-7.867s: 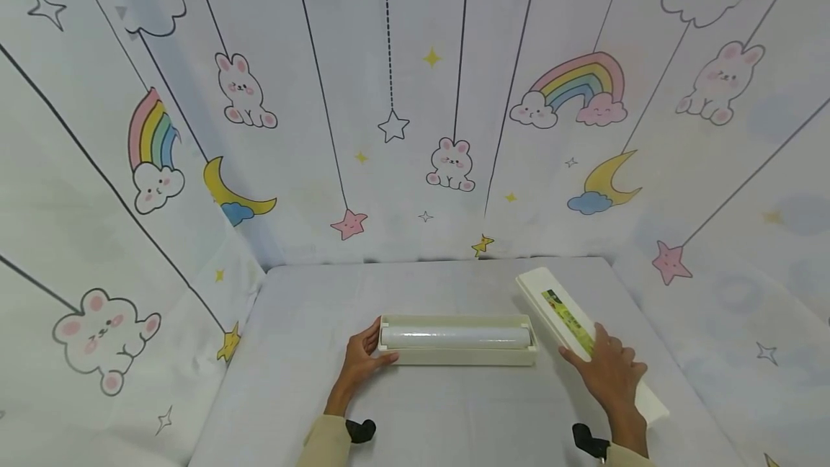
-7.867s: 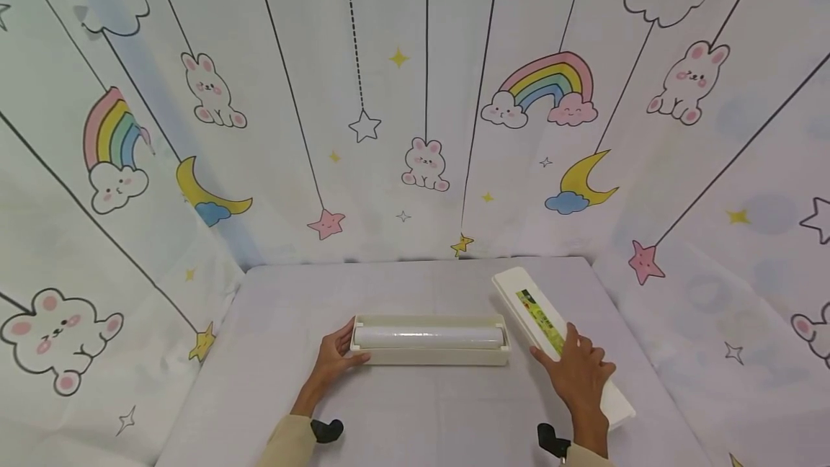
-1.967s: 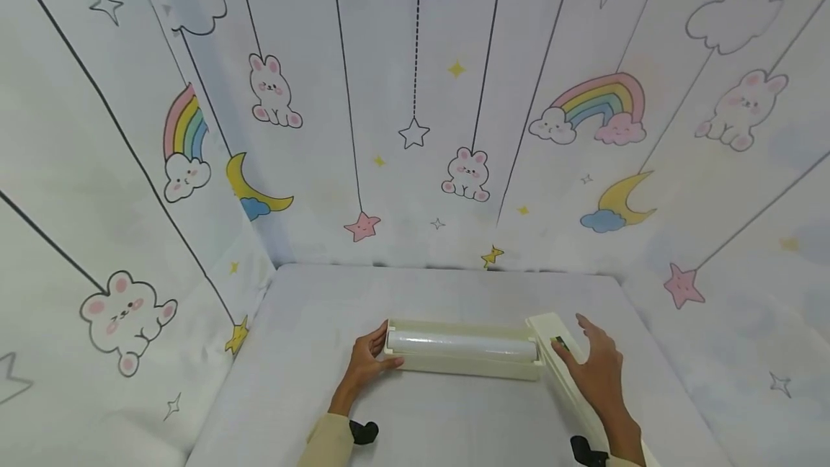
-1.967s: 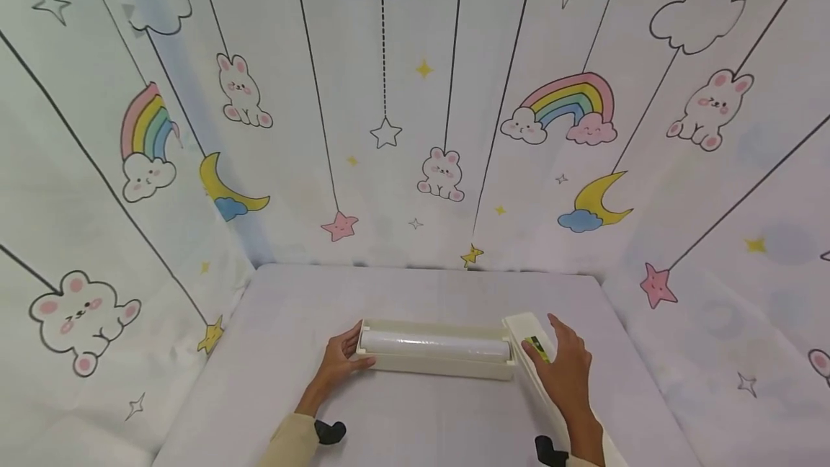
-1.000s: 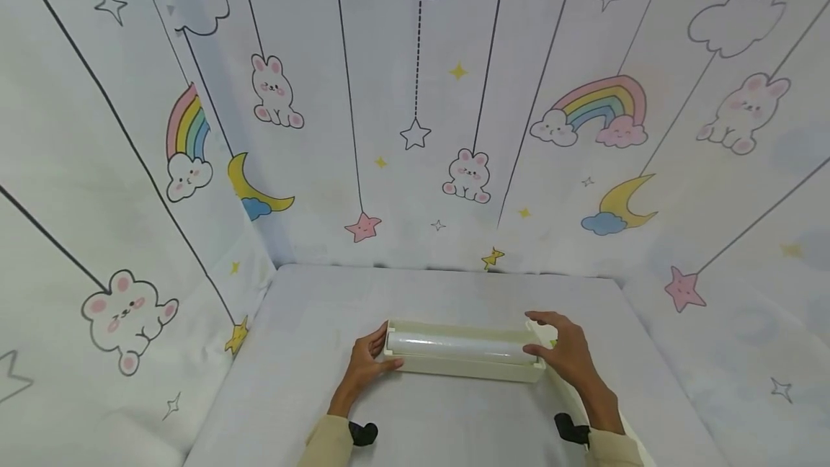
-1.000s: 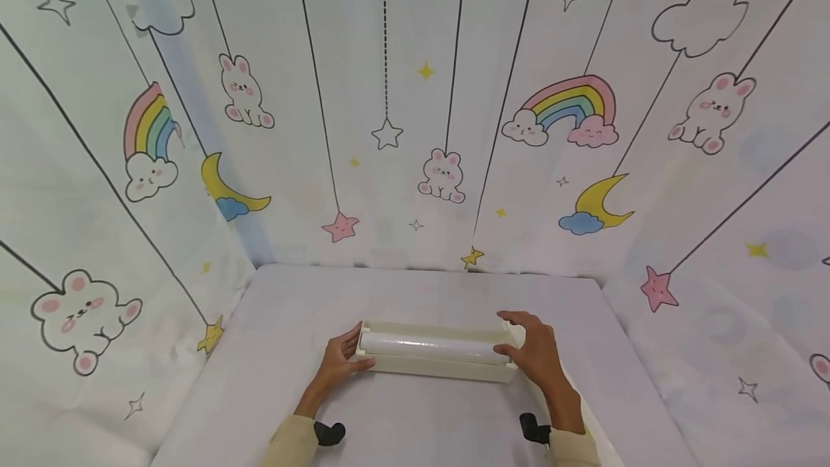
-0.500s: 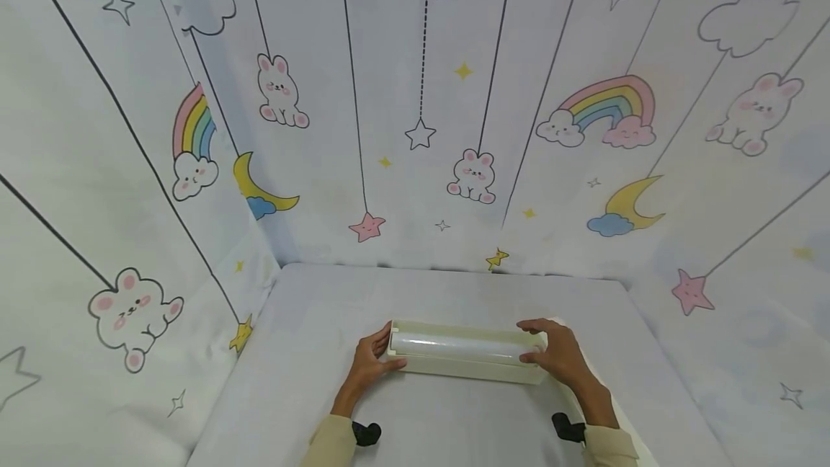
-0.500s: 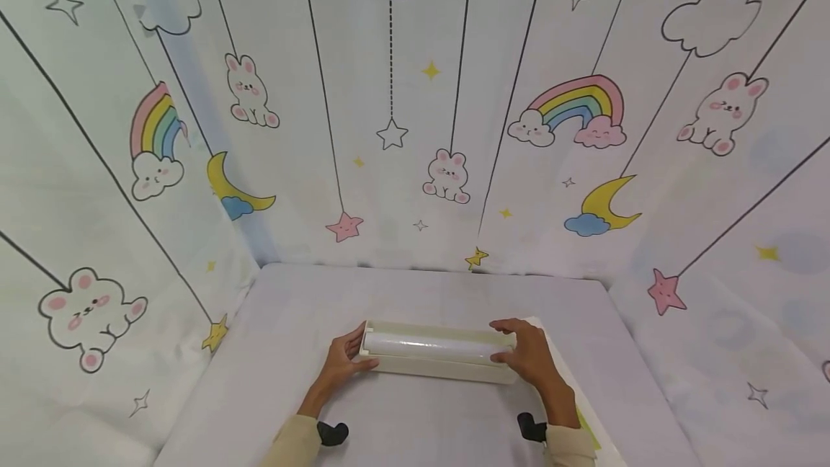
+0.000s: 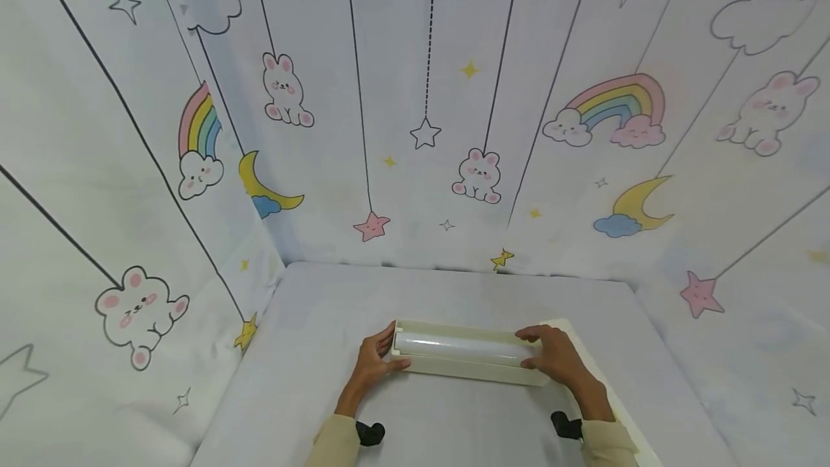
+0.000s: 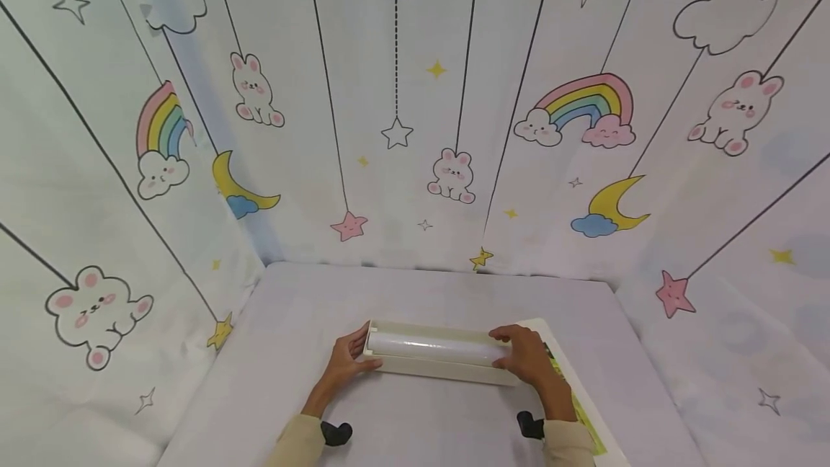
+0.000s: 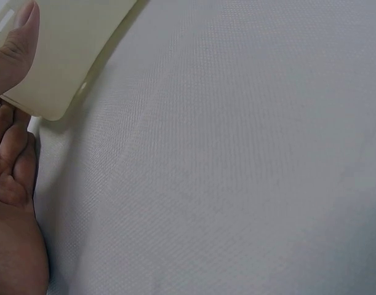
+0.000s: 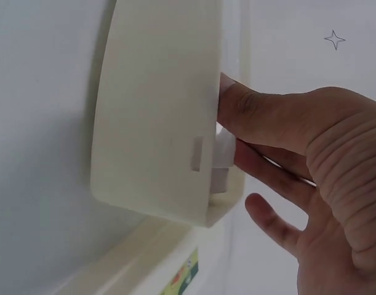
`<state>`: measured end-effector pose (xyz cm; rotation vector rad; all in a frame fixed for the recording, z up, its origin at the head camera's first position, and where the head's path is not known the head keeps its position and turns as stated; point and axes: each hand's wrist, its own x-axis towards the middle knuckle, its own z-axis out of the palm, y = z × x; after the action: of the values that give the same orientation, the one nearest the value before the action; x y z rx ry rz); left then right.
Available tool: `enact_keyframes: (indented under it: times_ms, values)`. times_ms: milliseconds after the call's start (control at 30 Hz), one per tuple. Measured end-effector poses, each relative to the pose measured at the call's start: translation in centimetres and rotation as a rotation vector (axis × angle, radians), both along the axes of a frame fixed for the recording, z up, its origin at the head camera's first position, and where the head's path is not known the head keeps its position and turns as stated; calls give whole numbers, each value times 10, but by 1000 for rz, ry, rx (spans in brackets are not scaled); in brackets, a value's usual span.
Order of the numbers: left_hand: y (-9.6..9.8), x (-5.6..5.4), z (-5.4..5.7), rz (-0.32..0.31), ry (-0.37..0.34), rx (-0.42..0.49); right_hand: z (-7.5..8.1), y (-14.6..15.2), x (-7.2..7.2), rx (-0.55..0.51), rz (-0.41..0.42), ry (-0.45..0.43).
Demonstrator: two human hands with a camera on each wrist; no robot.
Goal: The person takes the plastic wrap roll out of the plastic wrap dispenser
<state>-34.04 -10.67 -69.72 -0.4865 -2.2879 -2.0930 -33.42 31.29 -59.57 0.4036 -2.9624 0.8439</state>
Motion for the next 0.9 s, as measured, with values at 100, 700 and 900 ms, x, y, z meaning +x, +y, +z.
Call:
enact_keyframes:
  times_ms: [100, 700, 900]
  values:
    - [0, 0, 0, 1, -9, 3, -1, -1, -2, 13, 3, -28]
    - [3, -2, -4, -5, -12, -15, -17, -3, -11, -16, 173, -6]
    - [1, -4, -5, 1, 2, -30, -25, -1, -12, -89, 285, 72]
